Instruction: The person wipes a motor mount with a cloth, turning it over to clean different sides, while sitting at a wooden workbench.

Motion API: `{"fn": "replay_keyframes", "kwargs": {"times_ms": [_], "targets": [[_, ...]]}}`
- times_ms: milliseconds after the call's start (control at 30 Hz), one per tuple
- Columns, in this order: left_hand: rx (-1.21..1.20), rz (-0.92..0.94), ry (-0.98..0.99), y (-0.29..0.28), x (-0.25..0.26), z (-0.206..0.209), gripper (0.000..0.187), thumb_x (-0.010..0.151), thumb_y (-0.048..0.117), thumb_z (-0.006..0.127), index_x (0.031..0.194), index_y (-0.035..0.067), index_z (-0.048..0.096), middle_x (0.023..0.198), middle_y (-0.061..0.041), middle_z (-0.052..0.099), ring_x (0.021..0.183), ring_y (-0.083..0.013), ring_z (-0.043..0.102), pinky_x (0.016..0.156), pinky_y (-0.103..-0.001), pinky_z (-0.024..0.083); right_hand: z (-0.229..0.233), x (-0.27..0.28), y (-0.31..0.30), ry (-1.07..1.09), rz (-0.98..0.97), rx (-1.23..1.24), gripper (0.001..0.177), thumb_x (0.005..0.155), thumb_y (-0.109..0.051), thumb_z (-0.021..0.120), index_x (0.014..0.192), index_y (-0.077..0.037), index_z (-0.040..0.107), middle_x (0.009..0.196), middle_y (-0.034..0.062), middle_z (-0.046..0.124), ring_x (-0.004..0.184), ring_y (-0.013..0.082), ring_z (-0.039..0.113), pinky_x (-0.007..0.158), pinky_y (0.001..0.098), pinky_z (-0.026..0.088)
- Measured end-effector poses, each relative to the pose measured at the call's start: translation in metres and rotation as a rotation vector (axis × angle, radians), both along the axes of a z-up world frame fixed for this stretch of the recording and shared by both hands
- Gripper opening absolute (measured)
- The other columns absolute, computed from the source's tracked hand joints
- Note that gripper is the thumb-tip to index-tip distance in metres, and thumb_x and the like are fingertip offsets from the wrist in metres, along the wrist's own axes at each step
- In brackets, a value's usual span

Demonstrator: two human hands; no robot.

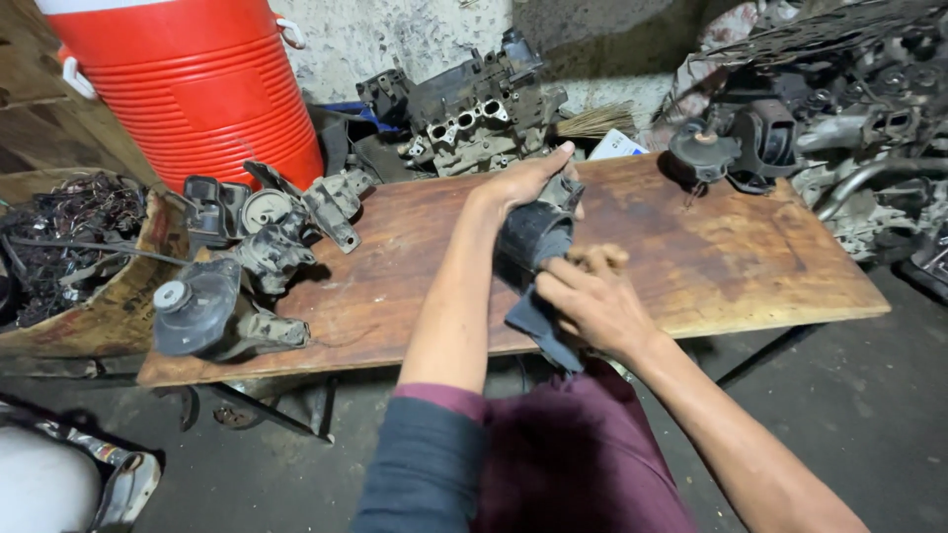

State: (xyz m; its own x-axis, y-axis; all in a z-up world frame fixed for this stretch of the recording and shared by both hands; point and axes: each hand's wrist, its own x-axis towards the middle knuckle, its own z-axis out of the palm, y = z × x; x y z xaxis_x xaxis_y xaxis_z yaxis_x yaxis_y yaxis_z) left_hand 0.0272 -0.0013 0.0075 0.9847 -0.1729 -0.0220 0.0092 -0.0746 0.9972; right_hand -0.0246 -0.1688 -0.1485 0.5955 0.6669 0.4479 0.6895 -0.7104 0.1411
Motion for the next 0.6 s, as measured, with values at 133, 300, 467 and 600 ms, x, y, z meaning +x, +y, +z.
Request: {"fn": "replay_keyframes", "kwargs": {"times_ms": [133,300,467,600], "targets": [[0.011,-0.025,0.01,0.001,-0.004,-0.002,0.063,0.094,0.065,0.045,0.104,0.01,0.073,0.125,-0.019,0.066,0.13,-0.0344,0.057,0.115,-0.046,0.04,0.018,-0.01,0.006,-0.049,0.009,-0.003,0.032,0.091,-0.045,0.056,0.114,-0.023,0.051,0.11,-0.0023,0.054,0.11,0.0254,0.047,0.099,0.0431,0.027],[0.057,-0.092,0.011,0.005,-0.011,-0.002,0.063,0.091,0.067,0.05,0.103,0.011,0.076,0.122,-0.018,0.069,0.128,-0.0323,0.06,0.116,-0.044,0.04,-0.015,0.015,0.001,0.036,0.255,0.693,0.015,0.082,-0.008,0.067,0.096,-0.012,0.069,0.094,0.007,0.069,0.097,0.0343,0.061,0.089,0.0439,0.049],[0.093,-0.132,-0.008,0.007,-0.017,-0.002,0.063,0.089,0.068,0.054,0.103,0.011,0.078,0.119,-0.017,0.071,0.127,-0.0307,0.062,0.116,-0.042,0.041,0.055,-0.021,-0.006,0.633,0.26,2.084,0.022,0.093,0.006,0.062,0.091,-0.012,0.049,0.079,0.0002,0.058,0.077,0.0117,0.063,0.072,0.0205,0.053],[0.036,-0.149,-0.026,0.014,-0.009,-0.014,0.061,0.089,0.069,0.056,0.098,0.014,0.079,0.113,-0.016,0.073,0.122,-0.0326,0.065,0.112,-0.043,0.046,0.029,0.011,-0.023,0.793,0.169,2.273,0.024,0.091,0.002,0.068,0.11,-0.011,0.06,0.092,0.003,0.064,0.087,0.0137,0.069,0.082,0.0277,0.064]]}}
